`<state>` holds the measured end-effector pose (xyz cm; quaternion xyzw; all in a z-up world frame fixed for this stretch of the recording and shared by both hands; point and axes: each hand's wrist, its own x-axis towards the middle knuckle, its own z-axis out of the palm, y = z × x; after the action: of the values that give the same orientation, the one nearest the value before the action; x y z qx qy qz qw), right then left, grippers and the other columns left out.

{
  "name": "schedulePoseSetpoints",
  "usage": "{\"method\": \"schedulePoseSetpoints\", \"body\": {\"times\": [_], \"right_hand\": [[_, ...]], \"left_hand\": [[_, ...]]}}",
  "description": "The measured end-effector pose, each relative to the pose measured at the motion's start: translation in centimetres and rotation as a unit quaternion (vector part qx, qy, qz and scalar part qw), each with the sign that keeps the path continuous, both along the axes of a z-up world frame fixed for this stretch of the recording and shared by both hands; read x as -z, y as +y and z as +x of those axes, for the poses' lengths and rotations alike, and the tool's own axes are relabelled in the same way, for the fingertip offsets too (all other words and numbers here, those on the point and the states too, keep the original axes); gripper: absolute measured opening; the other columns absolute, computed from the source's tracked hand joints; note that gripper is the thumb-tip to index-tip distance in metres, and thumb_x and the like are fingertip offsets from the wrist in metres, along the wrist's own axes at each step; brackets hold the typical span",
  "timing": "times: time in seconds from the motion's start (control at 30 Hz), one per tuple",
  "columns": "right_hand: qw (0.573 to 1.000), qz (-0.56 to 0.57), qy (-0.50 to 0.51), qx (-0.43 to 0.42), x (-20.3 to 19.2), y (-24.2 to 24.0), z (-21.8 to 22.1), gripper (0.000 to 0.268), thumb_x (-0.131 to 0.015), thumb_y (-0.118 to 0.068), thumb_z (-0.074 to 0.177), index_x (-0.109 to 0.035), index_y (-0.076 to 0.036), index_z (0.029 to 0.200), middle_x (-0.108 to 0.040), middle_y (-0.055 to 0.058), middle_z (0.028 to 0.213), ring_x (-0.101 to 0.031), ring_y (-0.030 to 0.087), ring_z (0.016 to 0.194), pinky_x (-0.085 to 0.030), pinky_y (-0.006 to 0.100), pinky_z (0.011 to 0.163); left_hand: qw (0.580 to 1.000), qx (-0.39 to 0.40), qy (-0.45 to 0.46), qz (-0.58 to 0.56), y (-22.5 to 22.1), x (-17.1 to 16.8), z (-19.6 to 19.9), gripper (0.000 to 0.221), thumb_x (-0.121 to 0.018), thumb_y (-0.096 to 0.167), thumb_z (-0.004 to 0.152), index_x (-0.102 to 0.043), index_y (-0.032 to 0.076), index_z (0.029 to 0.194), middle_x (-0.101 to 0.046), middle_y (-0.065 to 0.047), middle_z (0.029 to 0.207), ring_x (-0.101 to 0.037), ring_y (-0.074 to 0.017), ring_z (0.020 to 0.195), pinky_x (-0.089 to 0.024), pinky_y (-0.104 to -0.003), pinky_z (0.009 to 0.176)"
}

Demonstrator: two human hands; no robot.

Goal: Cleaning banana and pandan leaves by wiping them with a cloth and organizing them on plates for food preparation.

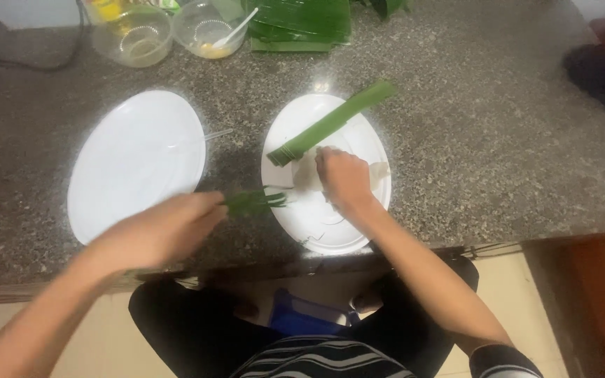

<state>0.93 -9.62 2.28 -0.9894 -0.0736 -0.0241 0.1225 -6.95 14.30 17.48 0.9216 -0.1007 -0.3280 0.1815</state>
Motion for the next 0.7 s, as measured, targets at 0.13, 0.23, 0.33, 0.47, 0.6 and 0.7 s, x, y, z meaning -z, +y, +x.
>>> {"method": "schedulePoseSetpoints", "body": {"times": [0.13,0.23,0.33,0.47,0.6,0.7], "right_hand": [[0.981,0.192,-0.003,-0.006,-3.8,0.0,-1.7,0.024,-0.046,-0.016,0.098,-0.064,-0.001,0.103,-0.071,0.01,0.066,-0.069,0.015,0.043,-0.049,0.018,0.035],[0.981,0.183,-0.011,0.067,-2.1,-1.8,-0.8,0.037,-0.046,-0.026,0.101,-0.055,-0.011,0.068,-0.051,-0.002,0.053,-0.046,0.01,0.046,-0.035,0.019,0.04],[0.98,0.169,-0.008,0.106,-5.9,-3.5,-3.5,0.034,-0.048,-0.019,0.099,-0.057,-0.011,0.067,-0.052,-0.001,0.055,-0.049,0.01,0.049,-0.039,0.019,0.046],[0.978,0.146,-0.055,0.139,-6.9,-6.7,-7.4,0.024,-0.048,-0.02,0.094,-0.068,-0.006,0.09,-0.069,0.007,0.073,-0.064,0.015,0.058,-0.049,0.023,0.045],[0.972,0.123,-0.099,0.172,-5.5,-9.5,-11.1,0.025,-0.051,-0.033,0.09,-0.066,-0.014,0.084,-0.065,0.011,0.067,-0.06,0.033,0.062,-0.042,0.041,0.057],[0.966,0.131,-0.062,0.212,-5.5,-9.8,-13.5,0.025,-0.051,-0.036,0.088,-0.066,-0.016,0.089,-0.065,0.012,0.064,-0.06,0.033,0.06,-0.042,0.041,0.059]], "left_hand": [[0.995,-0.091,0.006,0.049,-0.7,-5.3,-1.2,0.035,-0.032,0.032,0.098,-0.061,0.014,0.089,-0.07,0.0,0.085,-0.063,-0.012,0.072,-0.049,-0.026,0.07],[0.996,-0.067,-0.054,0.034,-1.5,-6.7,-0.7,0.038,-0.03,0.031,0.099,-0.056,0.011,0.081,-0.064,-0.002,0.075,-0.058,-0.0133,0.067,-0.046,-0.028,0.066],[0.991,-0.049,-0.113,-0.052,-3.3,-6.8,0.1,0.029,-0.035,0.022,0.103,-0.053,0.015,0.082,-0.045,0.002,0.06,-0.039,-0.0105,0.049,-0.03,-0.024,0.045],[0.976,0.044,-0.163,-0.138,-8.8,-2.1,5.1,0.025,-0.022,0.017,0.099,-0.044,0.01,0.09,-0.044,0.0,0.065,-0.037,-0.0132,0.055,-0.035,-0.03,0.049],[0.883,0.168,-0.367,-0.241,-14.6,1.1,8.4,0.017,-0.025,0.01,0.098,-0.041,0.005,0.093,-0.047,-0.003,0.061,-0.04,-0.0181,0.045,-0.03,-0.037,0.039],[0.856,0.145,-0.472,-0.153,-17.2,10.1,11.5,0.018,-0.032,0.01,0.098,-0.044,0.003,0.109,-0.05,-0.004,0.062,-0.045,-0.019,0.046,-0.035,-0.038,0.04]]}}
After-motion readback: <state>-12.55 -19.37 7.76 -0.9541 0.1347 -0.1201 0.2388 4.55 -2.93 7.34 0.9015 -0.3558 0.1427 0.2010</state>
